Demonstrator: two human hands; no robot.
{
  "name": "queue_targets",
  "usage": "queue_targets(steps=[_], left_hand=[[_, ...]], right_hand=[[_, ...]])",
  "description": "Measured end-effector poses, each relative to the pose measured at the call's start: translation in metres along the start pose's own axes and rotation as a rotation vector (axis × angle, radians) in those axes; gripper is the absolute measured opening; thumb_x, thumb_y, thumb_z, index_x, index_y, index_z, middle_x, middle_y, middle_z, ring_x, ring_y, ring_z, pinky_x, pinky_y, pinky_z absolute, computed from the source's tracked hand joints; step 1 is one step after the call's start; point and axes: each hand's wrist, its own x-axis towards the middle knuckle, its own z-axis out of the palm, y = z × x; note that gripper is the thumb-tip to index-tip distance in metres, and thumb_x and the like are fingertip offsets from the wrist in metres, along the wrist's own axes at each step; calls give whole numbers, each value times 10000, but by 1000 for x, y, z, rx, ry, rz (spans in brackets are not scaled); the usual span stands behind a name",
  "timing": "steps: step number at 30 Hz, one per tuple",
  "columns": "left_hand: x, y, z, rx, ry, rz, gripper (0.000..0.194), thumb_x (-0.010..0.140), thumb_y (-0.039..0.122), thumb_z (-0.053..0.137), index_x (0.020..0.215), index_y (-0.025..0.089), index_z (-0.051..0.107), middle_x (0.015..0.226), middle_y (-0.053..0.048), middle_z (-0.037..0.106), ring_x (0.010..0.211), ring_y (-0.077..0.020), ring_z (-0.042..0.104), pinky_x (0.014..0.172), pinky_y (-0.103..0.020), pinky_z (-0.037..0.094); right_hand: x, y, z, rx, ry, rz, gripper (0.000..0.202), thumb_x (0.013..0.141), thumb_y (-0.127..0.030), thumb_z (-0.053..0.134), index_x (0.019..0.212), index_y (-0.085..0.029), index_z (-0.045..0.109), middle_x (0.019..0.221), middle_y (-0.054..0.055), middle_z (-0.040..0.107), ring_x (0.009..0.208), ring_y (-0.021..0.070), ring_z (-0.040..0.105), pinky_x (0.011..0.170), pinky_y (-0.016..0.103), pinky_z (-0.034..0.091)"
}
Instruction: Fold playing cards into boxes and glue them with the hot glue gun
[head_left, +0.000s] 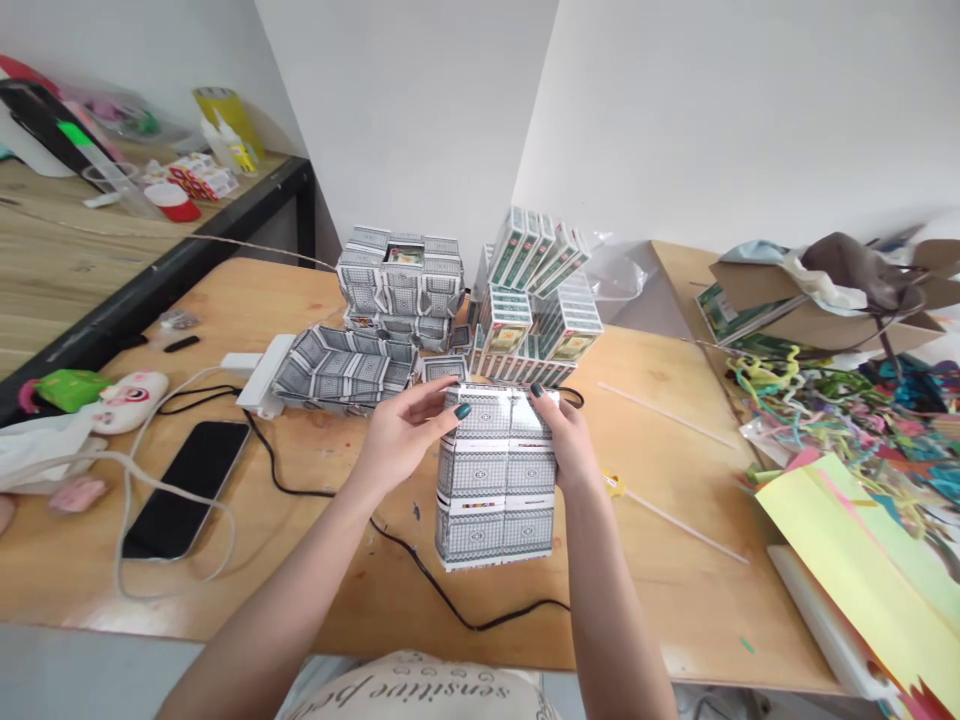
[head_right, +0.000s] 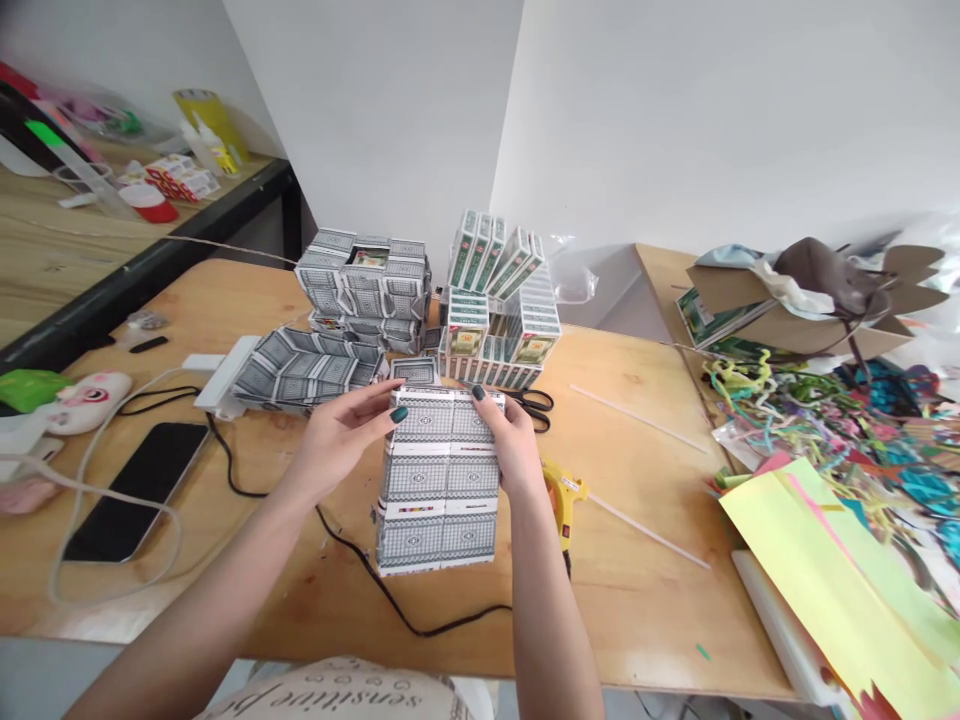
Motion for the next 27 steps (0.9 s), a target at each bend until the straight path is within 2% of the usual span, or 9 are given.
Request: queue_targets(steps=[6, 10, 12, 16, 19, 22, 27], left_hand=[[4, -15, 2, 81, -10, -18, 476, 776, 419, 633, 1183, 173, 604, 1150, -87, 669, 1068, -240, 611, 924, -345, 480], [-3, -17, 1, 322, -34, 13, 505, 846, 453, 521, 1288, 208, 534, 1195, -66, 648, 1179, -265, 535, 994, -347, 403], [-8, -14, 1, 392, -52, 35, 522, 869, 452, 480, 1336, 219, 481, 1267, -58, 601, 1247, -266, 472, 1035, -346, 351], [-11, -8, 2, 343, -129, 55, 547, 887, 425, 454, 1390, 220, 396, 1406, -35, 463, 1329, -226, 367, 1080, -297, 284], [-10, -9, 2, 300, -154, 35, 559, 881, 420, 473, 1399, 231, 378, 1389, -37, 487, 1270, -225, 449, 1029, -281, 358], [-6, -12, 2, 298, -132, 26, 559, 880, 426, 477, 1396, 234, 382, 1338, -48, 540, 1150, -226, 552, 943, -285, 435], [0, -14, 1, 292, -83, 26, 550, 851, 443, 521, 1357, 242, 445, 1282, -51, 589, 1112, -229, 575, 898, -282, 465]], right_hand=[[9, 8, -1, 35, 37, 88, 356, 617, -510, 735, 747, -184, 674, 715, 28, 716, 677, 229, 663, 585, 309, 502], [14, 10, -3, -3, 39, 95, 358, 616, -518, 733, 745, -186, 691, 703, 23, 716, 669, 229, 662, 583, 310, 505], [16, 10, -5, -32, 37, 80, 358, 616, -518, 732, 748, -187, 696, 702, 19, 717, 671, 228, 663, 578, 304, 504], [19, 10, -7, -37, 43, 67, 352, 616, -514, 732, 742, -187, 698, 693, 15, 717, 684, 229, 668, 576, 297, 505], [21, 11, -7, -11, 54, 83, 347, 609, -511, 738, 737, -192, 694, 707, 18, 720, 715, 241, 672, 597, 310, 515], [19, 11, -6, 29, 65, 113, 343, 613, -518, 736, 733, -199, 689, 736, 30, 725, 758, 261, 676, 631, 338, 524], [14, 8, -2, 51, 71, 122, 331, 612, -514, 741, 709, -202, 686, 741, 33, 722, 769, 268, 676, 663, 354, 527]])
